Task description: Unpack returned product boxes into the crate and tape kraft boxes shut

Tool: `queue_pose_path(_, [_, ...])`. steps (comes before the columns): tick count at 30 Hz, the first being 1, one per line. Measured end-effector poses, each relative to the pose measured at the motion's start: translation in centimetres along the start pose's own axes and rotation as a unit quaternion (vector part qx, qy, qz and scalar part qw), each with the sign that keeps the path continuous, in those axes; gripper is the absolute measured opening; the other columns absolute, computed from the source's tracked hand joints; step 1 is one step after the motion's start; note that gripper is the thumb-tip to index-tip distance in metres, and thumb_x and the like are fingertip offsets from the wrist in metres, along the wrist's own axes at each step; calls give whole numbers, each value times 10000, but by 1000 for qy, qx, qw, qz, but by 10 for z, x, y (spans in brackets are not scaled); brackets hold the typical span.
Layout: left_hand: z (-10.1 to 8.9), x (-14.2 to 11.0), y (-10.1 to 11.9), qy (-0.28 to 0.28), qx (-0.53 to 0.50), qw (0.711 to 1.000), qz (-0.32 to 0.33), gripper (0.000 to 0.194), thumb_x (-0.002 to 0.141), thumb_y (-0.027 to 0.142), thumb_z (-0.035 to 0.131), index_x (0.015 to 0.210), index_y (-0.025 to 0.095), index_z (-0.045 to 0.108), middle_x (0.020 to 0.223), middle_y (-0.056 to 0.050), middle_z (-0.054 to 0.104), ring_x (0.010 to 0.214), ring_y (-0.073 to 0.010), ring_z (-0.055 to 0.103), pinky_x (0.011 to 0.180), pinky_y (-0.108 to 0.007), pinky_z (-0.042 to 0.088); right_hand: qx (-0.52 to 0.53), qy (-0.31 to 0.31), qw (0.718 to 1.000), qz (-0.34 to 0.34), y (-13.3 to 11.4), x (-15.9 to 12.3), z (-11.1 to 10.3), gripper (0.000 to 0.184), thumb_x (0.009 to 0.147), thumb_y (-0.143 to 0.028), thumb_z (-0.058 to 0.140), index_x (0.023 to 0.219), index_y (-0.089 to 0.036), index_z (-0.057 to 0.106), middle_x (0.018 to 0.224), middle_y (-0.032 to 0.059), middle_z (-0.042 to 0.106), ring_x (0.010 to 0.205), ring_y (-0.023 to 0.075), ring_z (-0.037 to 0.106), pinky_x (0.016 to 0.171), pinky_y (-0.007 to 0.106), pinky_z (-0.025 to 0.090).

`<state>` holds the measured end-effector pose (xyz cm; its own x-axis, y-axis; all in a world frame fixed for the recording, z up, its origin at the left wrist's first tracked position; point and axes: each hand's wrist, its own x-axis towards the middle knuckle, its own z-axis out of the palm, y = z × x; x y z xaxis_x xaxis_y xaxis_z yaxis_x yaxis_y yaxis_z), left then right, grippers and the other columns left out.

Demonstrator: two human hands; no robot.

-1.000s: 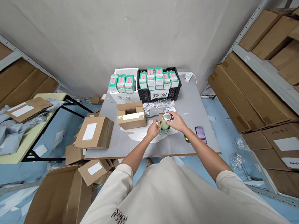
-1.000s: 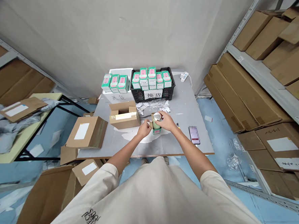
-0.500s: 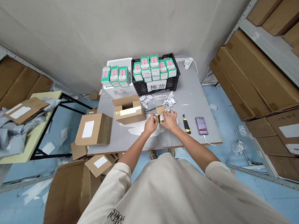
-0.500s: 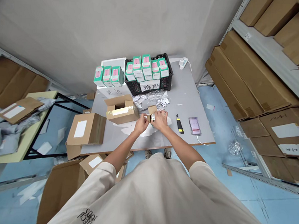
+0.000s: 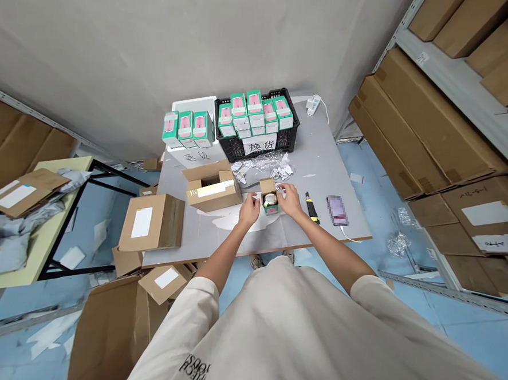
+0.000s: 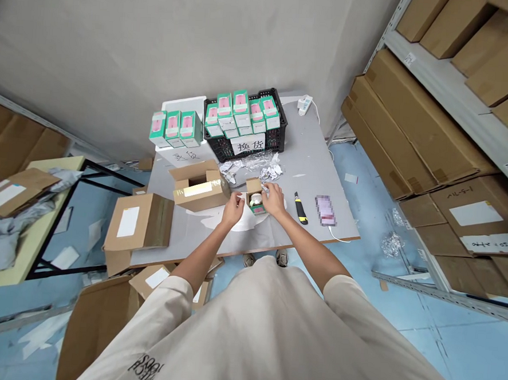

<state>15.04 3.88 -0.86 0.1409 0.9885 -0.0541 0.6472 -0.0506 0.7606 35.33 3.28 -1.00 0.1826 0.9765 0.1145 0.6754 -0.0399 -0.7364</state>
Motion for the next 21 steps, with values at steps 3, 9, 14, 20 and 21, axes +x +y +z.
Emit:
queue_pose_path(3, [4,3,-5,10,-28,999,-35,263,977,273,508,1231,213,541,986,-65,695,887,-220,665,847,-345,482,80,15,994,78,24,7,-3,285,898,-255,497,1129,-189,650,1104,97,694,906,226,644,911,374,511])
queue_pose_path(9, [18,12,-15,17,-68,996,-58,279,912,289,624,1172,193,589,1034,-77,689,900,-207,664,854,-343,498,110,-2,989,102,41,6,-5,174,807,-281,629,967,-228,674,885,21,723,846,207,667,857,350,534])
queue_pose_path(14, [27,20,-15,26,-70,995,-61,351,877,272,671,1206,168,611,1169,-116,654,808,-180,656,884,-364,511,109,-34,989,96,36,7,6,223,784,-338,693,976,-225,687,870,19,715,804,200,663,857,357,534])
queue_pose_path(20, [34,24,-19,21,-93,993,-65,448,814,223,733,1243,152,629,1181,-128,633,768,-173,636,900,-382,518,99,-75,989,82,37,11,23,360,730,-293,732,1079,-208,705,982,40,704,756,176,638,869,379,546])
queue_pose_path(21, [35,25,-21,21,-103,992,-67,465,800,209,742,1248,157,632,1176,-122,629,751,-165,628,891,-380,521,103,-77,988,82,39,11,25,383,725,-286,731,1099,-205,707,996,43,700,754,174,636,869,380,549])
